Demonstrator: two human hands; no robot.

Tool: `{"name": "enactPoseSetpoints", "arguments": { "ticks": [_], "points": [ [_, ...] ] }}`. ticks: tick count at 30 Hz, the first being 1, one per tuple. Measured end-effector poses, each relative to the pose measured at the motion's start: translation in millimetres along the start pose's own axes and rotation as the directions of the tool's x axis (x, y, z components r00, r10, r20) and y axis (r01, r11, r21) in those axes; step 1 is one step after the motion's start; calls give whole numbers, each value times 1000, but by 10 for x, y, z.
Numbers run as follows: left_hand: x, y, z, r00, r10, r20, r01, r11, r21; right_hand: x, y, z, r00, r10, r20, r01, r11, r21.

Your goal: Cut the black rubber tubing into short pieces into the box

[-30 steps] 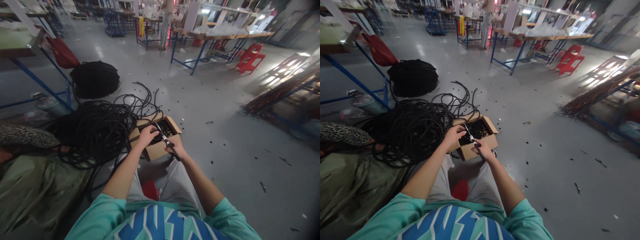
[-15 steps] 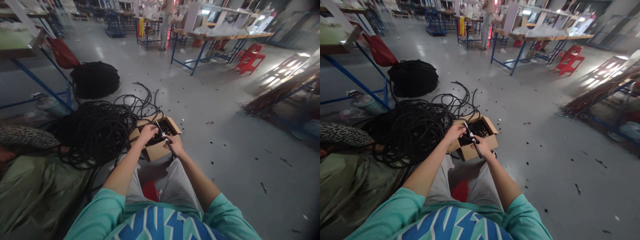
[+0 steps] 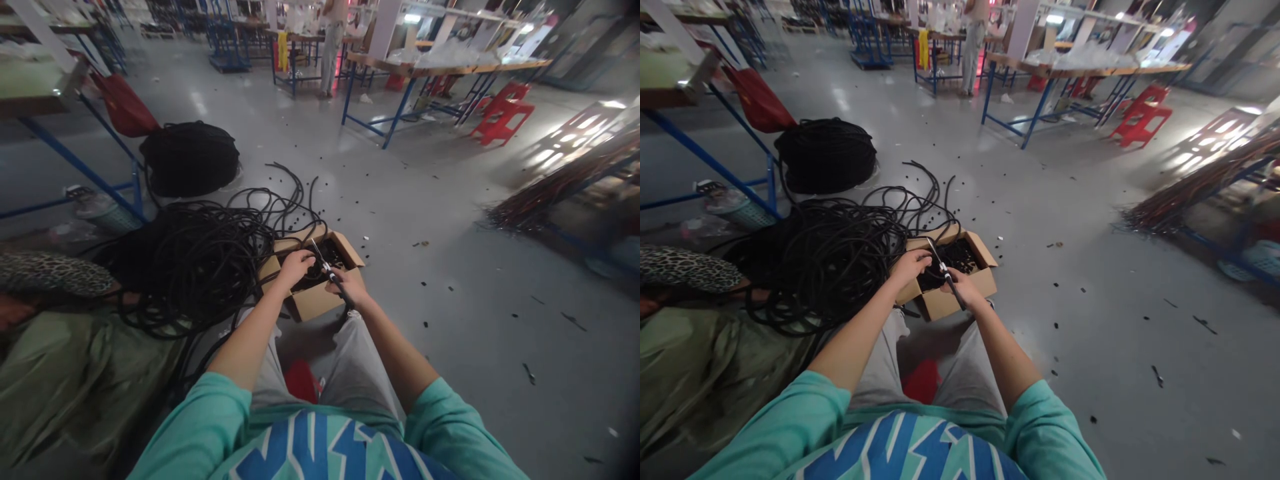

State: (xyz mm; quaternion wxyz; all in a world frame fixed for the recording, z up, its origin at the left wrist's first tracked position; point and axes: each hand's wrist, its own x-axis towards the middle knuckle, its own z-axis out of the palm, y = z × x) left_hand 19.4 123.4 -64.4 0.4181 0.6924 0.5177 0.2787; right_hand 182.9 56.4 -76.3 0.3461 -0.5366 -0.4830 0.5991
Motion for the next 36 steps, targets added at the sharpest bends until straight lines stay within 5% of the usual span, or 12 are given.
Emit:
{"name": "enactPoseSetpoints", "arguments": {
  "ticks": [10, 25, 36],
  "points": [
    [201, -170, -23, 992, -46, 120, 55, 996, -77, 50, 14, -21, 997, 34, -63, -39, 997, -69],
    [367, -289, -11, 996, -7, 86, -1, 996, 88, 205, 166, -28, 987, 28, -157, -31, 999, -17],
    [426, -328, -24, 993, -105, 51, 108, 993, -56, 224, 125, -73, 968, 58, -244, -47, 998, 52]
  ]
}}
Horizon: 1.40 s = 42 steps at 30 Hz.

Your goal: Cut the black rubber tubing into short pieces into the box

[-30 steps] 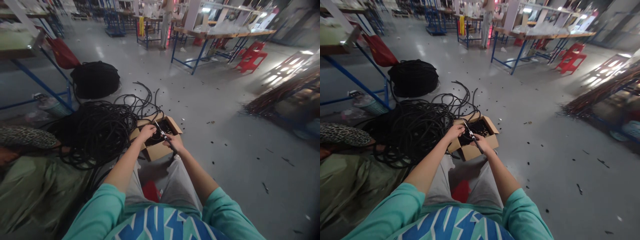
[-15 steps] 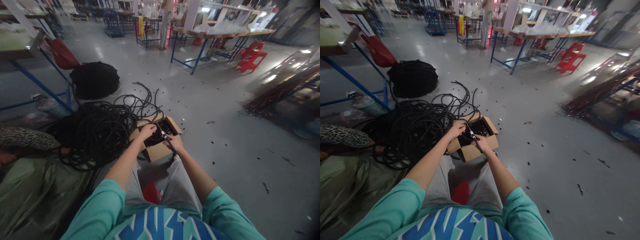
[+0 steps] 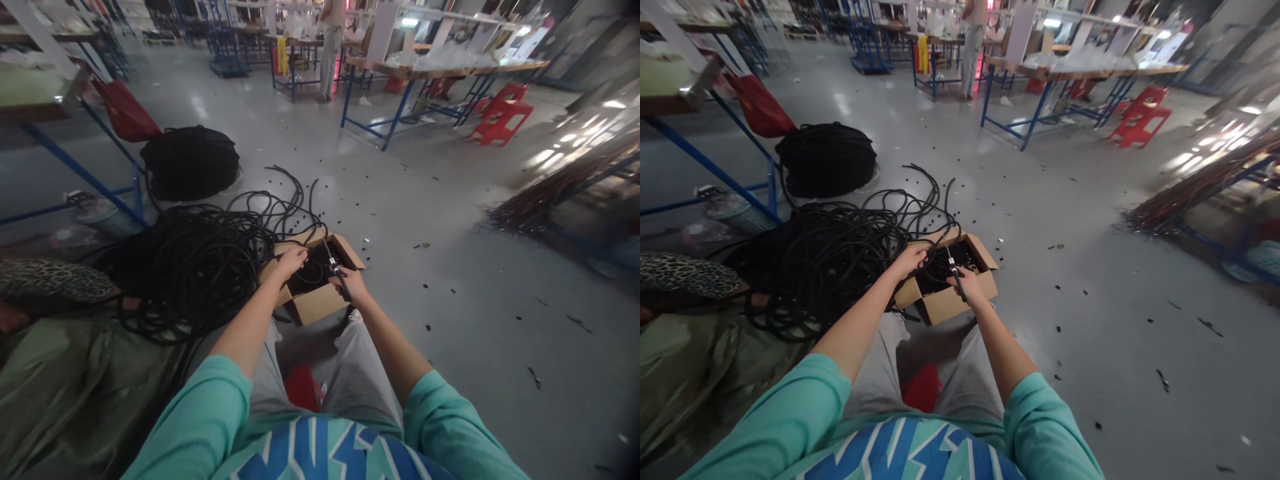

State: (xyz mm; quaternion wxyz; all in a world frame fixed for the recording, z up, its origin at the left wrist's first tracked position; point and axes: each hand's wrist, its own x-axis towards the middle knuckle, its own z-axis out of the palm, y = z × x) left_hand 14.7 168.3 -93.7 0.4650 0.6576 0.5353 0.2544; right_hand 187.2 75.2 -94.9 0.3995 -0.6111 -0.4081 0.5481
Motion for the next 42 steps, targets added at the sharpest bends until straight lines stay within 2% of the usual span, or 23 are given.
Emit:
{"name": "enactPoseSetpoints", "arguments": {
  "ticks": [4, 6, 8, 11, 14, 18, 23, 28, 33, 42],
  "points": [
    [-131, 34, -6, 996, -87, -30, 76, 963, -258, -54, 101, -24, 999, 5, 37, -8, 997, 74],
    [-210, 43, -9, 993, -96, -66, 65, 929, -364, -116, 154, -22, 999, 14, 43, -17, 996, 86],
    [-284, 52, -10, 992, -87, -92, 43, 915, -401, -197, 191, -9, 997, 40, 66, -46, 995, 85],
    [-381, 87, -9, 990, -74, -120, 25, 930, -367, -331, 198, 26, 988, 58, 145, -68, 996, 65],
    [-469, 150, -4, 987, -40, -159, -8, 958, -288, -449, 138, 59, 980, 27, 199, -35, 999, 38],
    [-568, 241, 8, 986, 11, -165, -45, 977, -206, -550, -5, 85, 971, -14, 240, 17, 1000, -11],
    [-642, 305, 22, 964, 156, -216, -170, 985, -44, -597, -146, 78, 959, -62, 276, 88, 993, -82],
    [-710, 380, 39, 957, 194, -215, -188, 981, 49, -606, -175, 60, 951, -100, 293, 140, 983, -116],
    [-766, 447, 41, 954, 212, -210, -202, 977, 70, -592, -156, 51, 938, -136, 319, 184, 975, -128],
    [-755, 419, 46, 947, 229, -224, -243, 969, -37, -612, -162, 78, 956, -126, 265, 155, 984, -92]
  ]
}}
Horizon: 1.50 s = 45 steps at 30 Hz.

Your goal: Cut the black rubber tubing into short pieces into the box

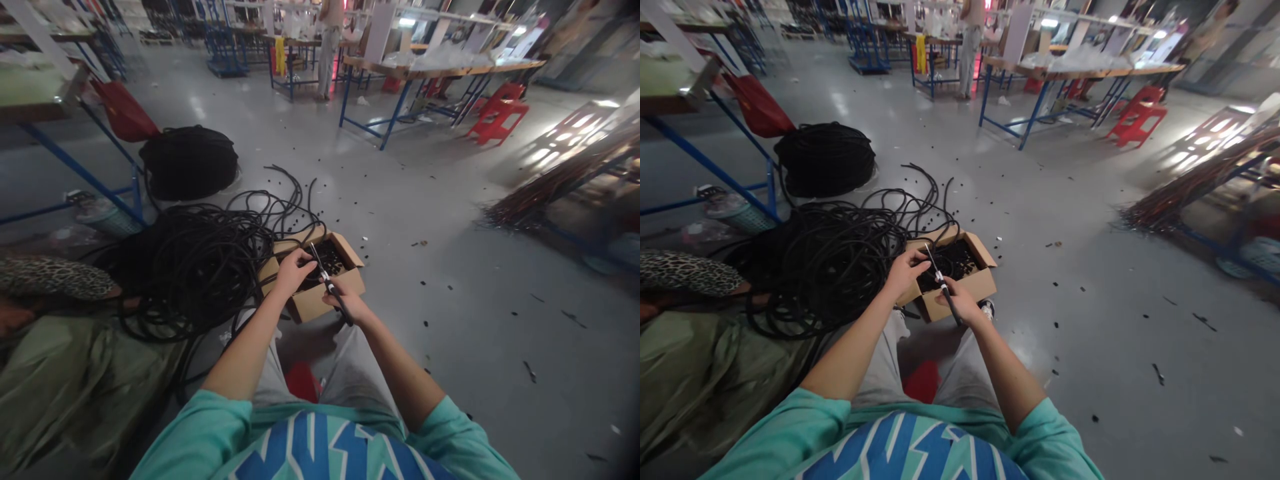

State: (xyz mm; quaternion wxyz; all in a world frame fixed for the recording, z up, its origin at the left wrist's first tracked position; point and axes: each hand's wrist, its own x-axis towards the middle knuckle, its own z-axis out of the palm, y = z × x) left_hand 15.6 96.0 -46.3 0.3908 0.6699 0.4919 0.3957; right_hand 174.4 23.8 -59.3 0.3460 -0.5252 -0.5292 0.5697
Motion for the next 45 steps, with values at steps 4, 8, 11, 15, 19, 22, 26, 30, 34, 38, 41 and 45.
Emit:
{"name": "enactPoseSetpoints", "arguments": {
  "ticks": [4, 8, 11, 15, 19, 22, 26, 30, 34, 38, 41, 45],
  "points": [
    [10, -36, 4, 1000, 6, -6, -6, 1000, -12, 12, 42, 0, 999, -26, -42, 25, 999, -28],
    [28, -62, -6, 1000, 2, 6, -2, 999, -43, 21, 63, -14, 997, -30, -72, 27, 999, -47],
    [43, -71, -8, 1000, -1, 25, 2, 998, -70, 21, 44, -16, 995, -31, -90, 26, 998, -50],
    [50, -83, 3, 1000, 8, 26, -7, 1000, -25, 24, 36, -18, 992, -31, -124, 20, 996, -87],
    [48, -89, 14, 999, 30, 24, -31, 999, 36, 27, 71, -19, 988, -14, -156, -2, 995, -104],
    [51, -77, 20, 1000, 30, 10, -30, 999, 31, 47, 79, -21, 993, 6, -117, -13, 998, -56],
    [47, -40, 30, 999, -6, 40, 7, 1000, -19, 118, 14, -43, 998, -29, -52, 30, 999, 18],
    [65, -38, 23, 989, -100, 106, 113, 985, -128, 205, -44, -96, 997, -75, -19, 75, 997, -14],
    [135, -101, 17, 982, -161, 100, 178, 964, -197, 277, -9, -142, 994, -102, -26, 99, 991, -91],
    [214, -181, 49, 972, -206, 112, 228, 940, -254, 334, 65, -154, 990, -121, -66, 111, 984, -141],
    [268, -236, 80, 962, -228, 152, 262, 928, -266, 369, 115, -151, 991, -92, -94, 76, 984, -164],
    [348, -293, 91, 949, -245, 197, 291, 922, -255, 416, 165, -145, 992, -34, -123, 15, 988, -154]
  ]
}}
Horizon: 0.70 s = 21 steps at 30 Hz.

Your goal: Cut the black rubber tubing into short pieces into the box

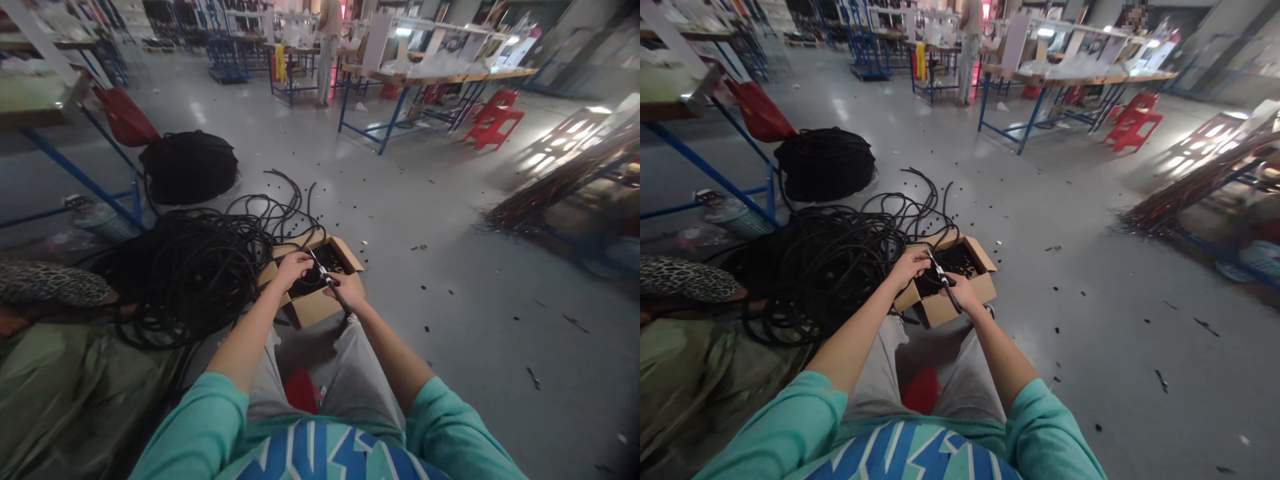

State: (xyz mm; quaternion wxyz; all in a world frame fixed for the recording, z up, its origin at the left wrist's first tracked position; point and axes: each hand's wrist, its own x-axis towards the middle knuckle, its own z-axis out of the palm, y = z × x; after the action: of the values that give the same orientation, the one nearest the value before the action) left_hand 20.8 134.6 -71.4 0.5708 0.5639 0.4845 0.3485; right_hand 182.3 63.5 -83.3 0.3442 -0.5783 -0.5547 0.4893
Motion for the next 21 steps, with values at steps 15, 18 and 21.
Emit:
{"name": "enactPoseSetpoints", "arguments": {
  "ticks": [15, 18, 21],
  "points": [
    [206, -88, -95, 997, 77, 20, -80, 951, 299, 121, 63, 75, 996, 76, 44, -81, 989, 125],
    [167, -69, -78, 996, 42, 73, -58, 973, 224, 119, 4, 60, 997, 31, 67, -40, 988, 147],
    [133, -34, -70, 994, -36, 106, 26, 995, 94, 107, -44, 39, 997, -2, 83, -13, 986, 169]
  ]
}}
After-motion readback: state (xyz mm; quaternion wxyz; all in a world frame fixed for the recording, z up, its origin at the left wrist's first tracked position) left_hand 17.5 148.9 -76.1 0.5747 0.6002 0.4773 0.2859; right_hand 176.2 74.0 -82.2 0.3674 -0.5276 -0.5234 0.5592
